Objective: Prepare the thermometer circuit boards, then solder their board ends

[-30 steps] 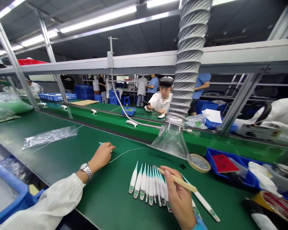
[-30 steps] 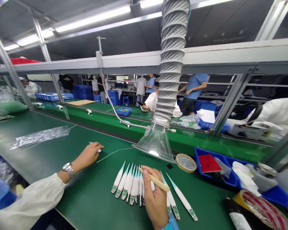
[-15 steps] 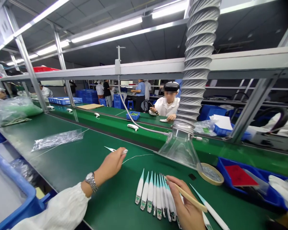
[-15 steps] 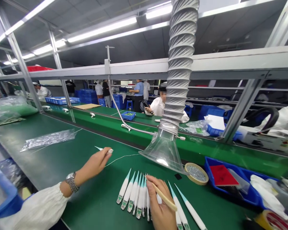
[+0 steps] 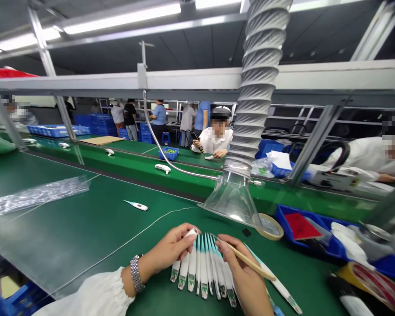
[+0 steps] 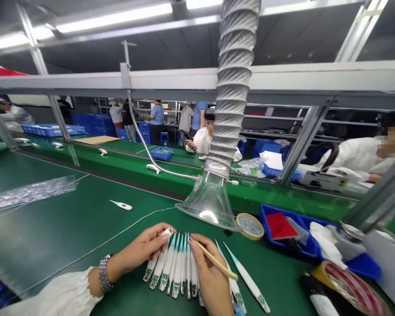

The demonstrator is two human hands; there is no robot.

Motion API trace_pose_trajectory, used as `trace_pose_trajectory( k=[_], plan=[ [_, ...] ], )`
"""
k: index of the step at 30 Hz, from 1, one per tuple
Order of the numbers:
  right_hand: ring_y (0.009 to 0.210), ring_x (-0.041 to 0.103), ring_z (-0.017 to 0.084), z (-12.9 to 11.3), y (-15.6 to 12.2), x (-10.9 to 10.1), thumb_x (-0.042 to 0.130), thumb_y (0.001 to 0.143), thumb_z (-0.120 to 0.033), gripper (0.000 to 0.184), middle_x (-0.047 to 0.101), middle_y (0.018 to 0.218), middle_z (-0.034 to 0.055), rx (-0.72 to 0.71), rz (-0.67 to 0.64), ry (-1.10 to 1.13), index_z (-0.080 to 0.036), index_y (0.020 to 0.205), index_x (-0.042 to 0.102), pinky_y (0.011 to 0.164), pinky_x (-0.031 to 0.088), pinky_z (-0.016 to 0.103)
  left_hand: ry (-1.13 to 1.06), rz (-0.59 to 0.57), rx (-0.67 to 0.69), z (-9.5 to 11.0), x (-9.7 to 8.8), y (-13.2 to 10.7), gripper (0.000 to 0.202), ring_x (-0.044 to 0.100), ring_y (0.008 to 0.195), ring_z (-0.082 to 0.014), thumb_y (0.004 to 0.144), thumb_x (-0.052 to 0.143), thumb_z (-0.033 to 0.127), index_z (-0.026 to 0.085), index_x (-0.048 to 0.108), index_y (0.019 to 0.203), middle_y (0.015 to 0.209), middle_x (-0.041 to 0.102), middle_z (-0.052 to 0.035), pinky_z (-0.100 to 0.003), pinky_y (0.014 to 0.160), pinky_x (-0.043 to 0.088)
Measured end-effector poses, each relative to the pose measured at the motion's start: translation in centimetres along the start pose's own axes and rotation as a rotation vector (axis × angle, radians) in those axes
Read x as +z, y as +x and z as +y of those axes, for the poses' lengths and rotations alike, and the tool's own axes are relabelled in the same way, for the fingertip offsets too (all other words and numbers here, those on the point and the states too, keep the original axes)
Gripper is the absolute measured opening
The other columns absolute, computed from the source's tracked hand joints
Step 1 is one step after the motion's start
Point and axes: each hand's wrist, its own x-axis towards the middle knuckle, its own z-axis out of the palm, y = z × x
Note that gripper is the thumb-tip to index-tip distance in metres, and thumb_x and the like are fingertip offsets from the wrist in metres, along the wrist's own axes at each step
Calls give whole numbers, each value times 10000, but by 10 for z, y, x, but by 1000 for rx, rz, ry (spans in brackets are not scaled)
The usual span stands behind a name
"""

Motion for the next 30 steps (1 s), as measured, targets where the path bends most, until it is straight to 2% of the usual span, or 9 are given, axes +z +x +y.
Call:
trace_pose_trajectory(
  k=[6, 20, 25, 30],
  plan=[
    [821, 653, 212, -5, -7, 6, 566, 786, -525, 343, 689, 799, 60, 32, -86, 84, -208, 871, 667, 714, 534, 283, 51, -47, 5, 3, -3, -4, 457, 376, 531, -65, 811, 531, 541, 149, 523, 1044, 704, 489, 20, -187, 468, 277],
    [818, 650, 220, -9, -6, 8, 567, 787, -519, 347, 693, 818, 68, 34, -171, 103, -197, 865, 671, 760, 519, 336, 208, -96, 51, 4, -2, -8, 386, 449, 680, -124, 857, 494, 461, 165, 604, 1079, 795, 561, -16, -228, 621, 379],
    [787, 643, 201, -9, -5, 8, 576, 783, -513, 344, 685, 778, 52, 73, -229, 169, -192, 857, 673, 755, 518, 326, 225, -157, 70, 6, -3, -9, 363, 487, 740, -143, 870, 489, 439, 165, 627, 1066, 827, 587, -25, -235, 665, 392],
    [815, 641, 204, -8, -6, 8, 588, 783, -490, 322, 686, 794, 53, 71, -208, 159, -192, 869, 674, 778, 505, 330, 262, -107, 81, 9, 0, -10, 347, 548, 822, -174, 872, 490, 414, 164, 635, 1065, 918, 637, -44, -260, 735, 431]
  ],
)
